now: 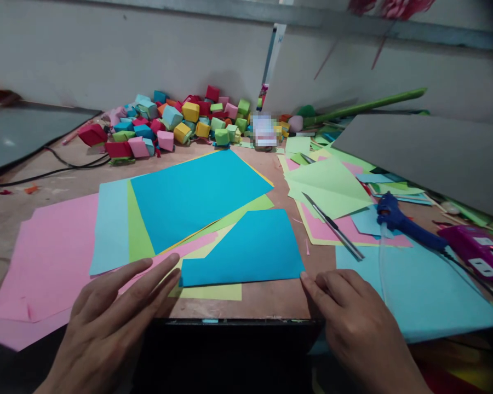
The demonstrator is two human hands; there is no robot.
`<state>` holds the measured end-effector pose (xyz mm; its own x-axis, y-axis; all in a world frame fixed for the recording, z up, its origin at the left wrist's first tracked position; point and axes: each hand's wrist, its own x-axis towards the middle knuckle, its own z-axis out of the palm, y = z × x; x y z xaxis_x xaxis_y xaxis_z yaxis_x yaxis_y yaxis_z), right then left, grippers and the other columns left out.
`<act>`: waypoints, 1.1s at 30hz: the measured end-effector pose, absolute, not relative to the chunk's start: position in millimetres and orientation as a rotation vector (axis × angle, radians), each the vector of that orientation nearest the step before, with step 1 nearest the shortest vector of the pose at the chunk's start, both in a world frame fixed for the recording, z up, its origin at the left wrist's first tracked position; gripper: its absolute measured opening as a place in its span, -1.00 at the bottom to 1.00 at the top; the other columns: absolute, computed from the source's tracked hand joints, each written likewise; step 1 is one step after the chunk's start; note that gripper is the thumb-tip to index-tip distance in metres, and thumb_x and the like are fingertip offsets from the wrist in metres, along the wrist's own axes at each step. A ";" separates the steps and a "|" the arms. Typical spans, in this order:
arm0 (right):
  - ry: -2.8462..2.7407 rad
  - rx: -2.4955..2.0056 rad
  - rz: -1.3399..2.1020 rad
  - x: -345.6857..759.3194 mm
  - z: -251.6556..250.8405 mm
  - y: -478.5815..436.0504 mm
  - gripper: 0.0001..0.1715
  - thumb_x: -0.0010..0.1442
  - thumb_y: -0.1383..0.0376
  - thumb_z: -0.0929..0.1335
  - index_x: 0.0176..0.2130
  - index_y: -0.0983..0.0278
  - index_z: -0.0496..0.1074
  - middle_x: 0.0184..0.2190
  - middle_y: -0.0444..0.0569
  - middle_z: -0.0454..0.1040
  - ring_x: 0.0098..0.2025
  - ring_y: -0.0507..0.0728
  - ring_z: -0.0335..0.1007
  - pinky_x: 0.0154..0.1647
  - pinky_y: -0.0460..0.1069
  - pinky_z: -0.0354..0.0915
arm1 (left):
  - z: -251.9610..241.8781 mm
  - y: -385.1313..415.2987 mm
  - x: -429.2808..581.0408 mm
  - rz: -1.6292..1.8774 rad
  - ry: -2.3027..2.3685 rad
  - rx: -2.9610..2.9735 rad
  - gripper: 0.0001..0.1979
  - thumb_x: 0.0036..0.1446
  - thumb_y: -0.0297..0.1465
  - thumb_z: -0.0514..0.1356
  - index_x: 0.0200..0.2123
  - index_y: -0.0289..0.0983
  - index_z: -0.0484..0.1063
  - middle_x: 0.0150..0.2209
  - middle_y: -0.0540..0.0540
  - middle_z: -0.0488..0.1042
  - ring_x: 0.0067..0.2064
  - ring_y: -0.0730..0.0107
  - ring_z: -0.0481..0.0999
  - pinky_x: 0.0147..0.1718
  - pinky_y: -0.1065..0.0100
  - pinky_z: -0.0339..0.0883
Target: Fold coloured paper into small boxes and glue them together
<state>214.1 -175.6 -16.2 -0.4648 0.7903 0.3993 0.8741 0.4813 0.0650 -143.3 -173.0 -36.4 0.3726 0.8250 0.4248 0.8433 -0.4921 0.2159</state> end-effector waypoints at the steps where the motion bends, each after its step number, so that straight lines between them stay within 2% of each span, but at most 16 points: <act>1: -2.412 -1.411 -0.370 213.7 -15.8 -175.8 -0.58 0.25 0.56 0.13 -0.20 0.50 0.54 -0.43 0.14 0.45 -0.32 0.22 0.25 -0.42 0.08 0.24 | -30.8 -169.8 -136.8 -0.755 -1.530 -2.572 -0.55 0.31 -0.45 0.03 0.22 0.01 0.24 0.13 -0.04 0.46 0.11 0.10 0.42 0.02 0.02 0.29; 2: -2.404 -1.421 -0.359 213.3 -15.7 -176.3 -0.58 0.27 0.56 0.13 -0.19 0.50 0.54 -0.43 0.13 0.44 -0.32 0.21 0.25 -0.41 0.07 0.25 | -25.2 -166.0 -129.4 -0.762 -1.496 -2.584 -0.56 0.31 -0.45 0.02 0.22 -0.06 0.24 0.12 -0.09 0.46 0.11 0.09 0.42 0.04 0.01 0.29; 5: -2.365 -1.458 -0.320 212.1 -16.5 -178.7 -0.57 0.29 0.55 0.13 -0.16 0.48 0.54 -0.43 0.12 0.43 -0.31 0.20 0.25 -0.38 0.07 0.26 | -14.2 -153.9 -105.7 -0.756 -1.519 -2.594 -0.64 0.32 -0.32 0.06 0.15 -0.24 0.31 0.04 -0.22 0.46 -0.01 0.13 0.48 -0.09 0.11 0.40; 7: -2.352 -1.478 -0.281 210.7 -16.9 -181.0 -0.58 0.29 0.55 0.14 -0.16 0.48 0.54 -0.43 0.12 0.43 -0.31 0.19 0.24 -0.36 0.07 0.27 | -14.3 -146.7 -91.2 -0.745 -1.487 -2.665 -0.67 0.31 -0.27 0.09 0.09 -0.24 0.36 0.04 -0.22 0.45 -0.01 0.12 0.48 -0.10 0.12 0.42; 10: -2.325 -1.484 -0.214 210.4 -15.5 -184.1 -0.62 0.29 0.54 0.16 -0.14 0.50 0.53 -0.42 0.12 0.42 -0.30 0.19 0.24 -0.35 0.06 0.28 | -22.2 -137.9 -74.4 -0.707 -1.383 -2.773 -0.70 0.29 -0.31 0.12 0.06 -0.20 0.37 0.08 -0.22 0.43 0.05 0.08 0.45 -0.05 0.06 0.41; 14: -2.240 -1.488 -0.102 224.3 -8.6 -180.2 -0.67 0.28 0.53 0.19 -0.10 0.46 0.49 -0.30 0.15 0.45 -0.23 0.18 0.29 -0.24 0.06 0.31 | -29.4 -129.3 -64.6 -0.577 -1.344 -2.804 -0.67 0.27 -0.37 0.09 0.10 -0.23 0.34 0.02 -0.25 0.47 -0.03 0.05 0.49 -0.14 0.03 0.42; 17: -2.132 -1.637 -0.340 246.9 -5.4 -166.9 -0.71 0.30 0.41 0.24 -0.07 0.43 0.48 -0.16 0.21 0.47 -0.14 0.25 0.33 -0.14 0.12 0.31 | -27.4 -126.4 -65.2 -0.520 -1.354 -2.781 -0.61 0.27 -0.35 0.08 0.15 -0.24 0.30 0.00 -0.28 0.47 -0.10 0.03 0.50 -0.24 0.07 0.43; 20: -2.107 -1.925 -0.555 267.6 -8.7 -149.2 -0.67 0.30 0.33 0.27 -0.01 0.42 0.46 -0.12 0.23 0.46 -0.12 0.31 0.36 -0.22 0.12 0.30 | -24.7 -124.0 -67.0 -0.489 -1.416 -2.749 -0.50 0.25 -0.30 0.08 0.24 -0.28 0.20 0.00 -0.32 0.45 -0.14 0.01 0.51 -0.31 0.11 0.43; 24: -2.181 -2.163 -0.518 276.8 -16.9 -133.9 -0.67 0.27 0.41 0.24 -0.01 0.36 0.45 -0.31 0.10 0.46 -0.28 0.24 0.37 -0.42 0.02 0.17 | -23.0 -115.9 -66.4 -0.475 -1.622 -2.762 -0.37 0.19 -0.25 0.15 0.29 -0.25 0.08 -0.06 -0.26 0.46 -0.12 0.00 0.49 -0.25 0.11 0.41; 26: -2.172 -2.165 -0.530 276.6 -18.4 -132.6 -0.63 0.25 0.46 0.22 0.01 0.36 0.43 -0.35 0.08 0.44 -0.31 0.21 0.35 -0.47 0.00 0.10 | -20.2 -112.3 -65.1 -0.521 -1.785 -2.747 -0.33 0.12 -0.23 0.19 0.27 -0.24 0.09 -0.15 -0.19 0.48 -0.17 0.06 0.50 -0.31 0.16 0.40; 27: -2.154 -2.150 -0.541 276.7 -18.1 -133.5 -0.62 0.24 0.47 0.22 0.01 0.37 0.43 -0.36 0.08 0.43 -0.32 0.21 0.34 -0.47 0.00 0.09 | -17.9 -111.9 -64.5 -0.570 -1.848 -2.729 -0.38 0.10 -0.25 0.19 0.22 -0.24 0.15 -0.21 -0.14 0.48 -0.24 0.11 0.51 -0.37 0.21 0.38; 29: -2.117 -2.116 -0.529 278.2 -15.7 -137.5 -0.64 0.21 0.48 0.22 -0.05 0.36 0.46 -0.37 0.07 0.41 -0.32 0.19 0.32 -0.45 0.00 0.10 | -12.1 -115.0 -63.6 -0.701 -1.841 -2.737 -0.63 0.09 -0.35 0.14 0.01 -0.21 0.31 -0.33 -0.05 0.46 -0.35 0.23 0.48 -0.46 0.29 0.32; 31: -2.079 -2.083 -0.486 281.5 -12.7 -143.2 -0.67 0.19 0.48 0.22 -0.14 0.34 0.49 -0.36 0.07 0.40 -0.33 0.18 0.31 -0.43 0.00 0.12 | -6.2 -122.6 -63.4 -0.817 -1.668 -2.815 -0.85 0.09 -0.45 0.09 -0.24 -0.18 0.35 -0.38 -0.02 0.43 -0.37 0.28 0.45 -0.44 0.30 0.30; 33: -2.036 -2.049 -0.430 285.5 -10.8 -149.4 -0.70 0.18 0.46 0.22 -0.18 0.32 0.49 -0.33 0.08 0.41 -0.30 0.18 0.33 -0.40 0.01 0.16 | -2.5 -131.6 -63.9 -0.868 -1.493 -2.882 -0.88 0.10 -0.50 0.07 -0.33 -0.18 0.34 -0.35 -0.03 0.44 -0.31 0.27 0.43 -0.37 0.27 0.30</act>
